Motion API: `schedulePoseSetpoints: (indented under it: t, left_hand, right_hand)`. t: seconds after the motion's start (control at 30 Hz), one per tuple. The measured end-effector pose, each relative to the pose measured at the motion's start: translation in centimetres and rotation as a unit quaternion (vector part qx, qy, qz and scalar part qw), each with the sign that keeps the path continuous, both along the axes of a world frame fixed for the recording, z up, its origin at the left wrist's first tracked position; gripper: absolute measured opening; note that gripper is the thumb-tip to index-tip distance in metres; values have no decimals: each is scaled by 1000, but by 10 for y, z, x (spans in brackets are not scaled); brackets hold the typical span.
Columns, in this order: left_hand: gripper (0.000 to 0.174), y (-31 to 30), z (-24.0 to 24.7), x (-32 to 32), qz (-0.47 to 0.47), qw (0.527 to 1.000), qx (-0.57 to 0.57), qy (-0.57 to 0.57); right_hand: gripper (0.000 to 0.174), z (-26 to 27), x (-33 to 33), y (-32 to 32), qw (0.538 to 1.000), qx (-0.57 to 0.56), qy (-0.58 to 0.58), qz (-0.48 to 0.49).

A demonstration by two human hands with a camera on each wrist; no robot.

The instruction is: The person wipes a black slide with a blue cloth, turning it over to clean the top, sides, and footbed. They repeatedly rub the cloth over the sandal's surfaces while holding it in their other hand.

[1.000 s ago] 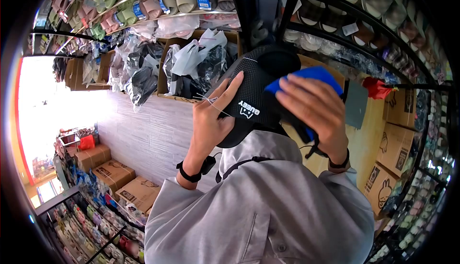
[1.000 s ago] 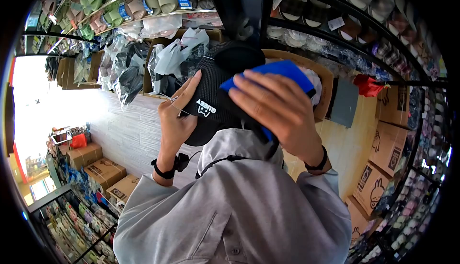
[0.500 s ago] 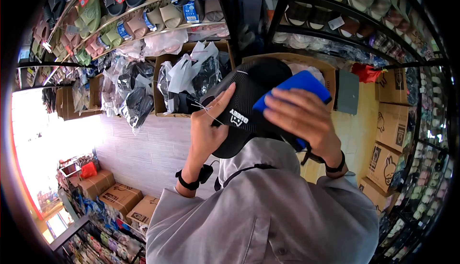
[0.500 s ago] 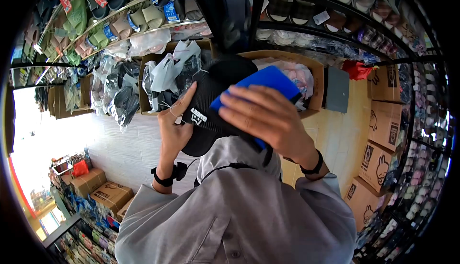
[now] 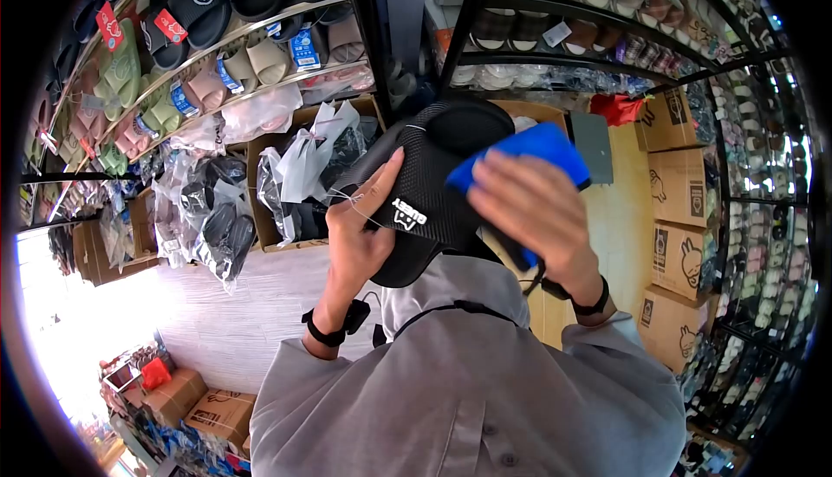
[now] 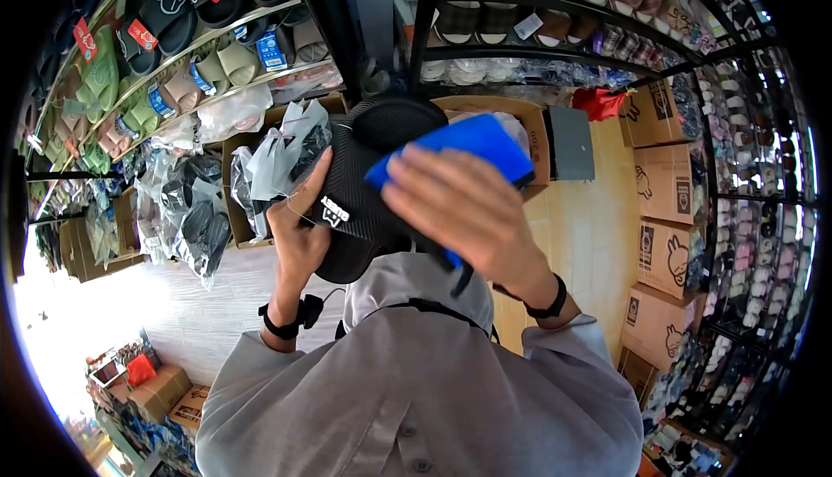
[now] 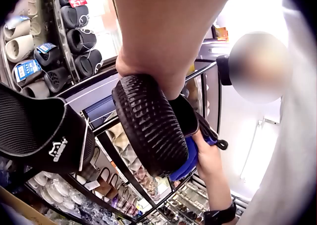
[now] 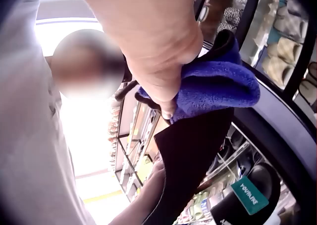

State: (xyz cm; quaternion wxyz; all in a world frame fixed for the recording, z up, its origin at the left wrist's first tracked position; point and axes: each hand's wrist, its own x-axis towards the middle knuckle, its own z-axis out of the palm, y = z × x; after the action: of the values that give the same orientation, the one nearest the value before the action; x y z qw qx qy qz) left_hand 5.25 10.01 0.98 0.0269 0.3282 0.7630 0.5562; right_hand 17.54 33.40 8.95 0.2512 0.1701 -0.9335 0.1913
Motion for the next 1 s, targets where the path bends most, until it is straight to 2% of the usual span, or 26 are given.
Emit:
schedulePoseSetpoints:
  t: [0.03, 0.1, 0.23, 0.3, 0.43, 0.5, 0.57, 0.63, 0.7, 0.73, 0.77, 0.83, 0.93, 0.97, 1.0]
  left_hand:
    - [86, -1, 0, -1, -10, 999, 0, 47]
    - [88, -3, 4, -3, -10, 998, -30, 63]
    - [88, 1, 13, -18, -5, 997, 26, 76]
    - [87, 5, 15, -25, 8, 995, 54, 81]
    - [83, 5, 16, -25, 16, 995, 83, 58]
    - [82, 7, 16, -27, 19, 993, 82, 86]
    - [82, 7, 16, -27, -10, 992, 79, 96]
    - [82, 9, 18, -28, -6, 991, 83, 107]
    - [82, 11, 22, -28, -10, 993, 95, 68]
    - [83, 13, 24, -26, 2, 993, 96, 67]
    - [83, 14, 26, -24, 5, 993, 96, 68]
    - [82, 17, 29, -22, 5, 993, 120, 16]
    - [74, 19, 23, -23, -15, 991, 136, 0]
    - [70, 19, 21, -21, -28, 989, 143, -26]
    - [70, 21, 22, -18, -31, 989, 144, -24]
  right_hand:
    - [39, 6, -5, -1, 999, 0, -4, -49]
    - [39, 2, -9, 0, 996, 2, 27, -81]
    - [35, -2, 3, -27, 995, 50, 79, -44]
    - [31, -8, 9, -37, 994, 37, 99, 7]
    - [29, -5, 11, -36, 990, 50, 131, 31]
    - [32, 8, 7, -28, 990, 78, 115, -12]
    - [35, 2, -3, -22, 982, 2, 163, -97]
    - [38, -5, -12, -26, 972, -32, 200, -117]
    - [37, -10, -7, -36, 970, -34, 207, -121]
    - [37, -17, 5, -38, 979, -8, 180, -94]
    - [34, -25, 8, -43, 978, 2, 201, -59]
    - [32, -19, 15, -48, 982, 13, 190, 13]
    - [31, -7, 13, -39, 979, 44, 196, 16]
    - [32, 3, 13, -32, 983, 73, 170, -4]
    - [34, 5, 8, -28, 978, 59, 194, -51]
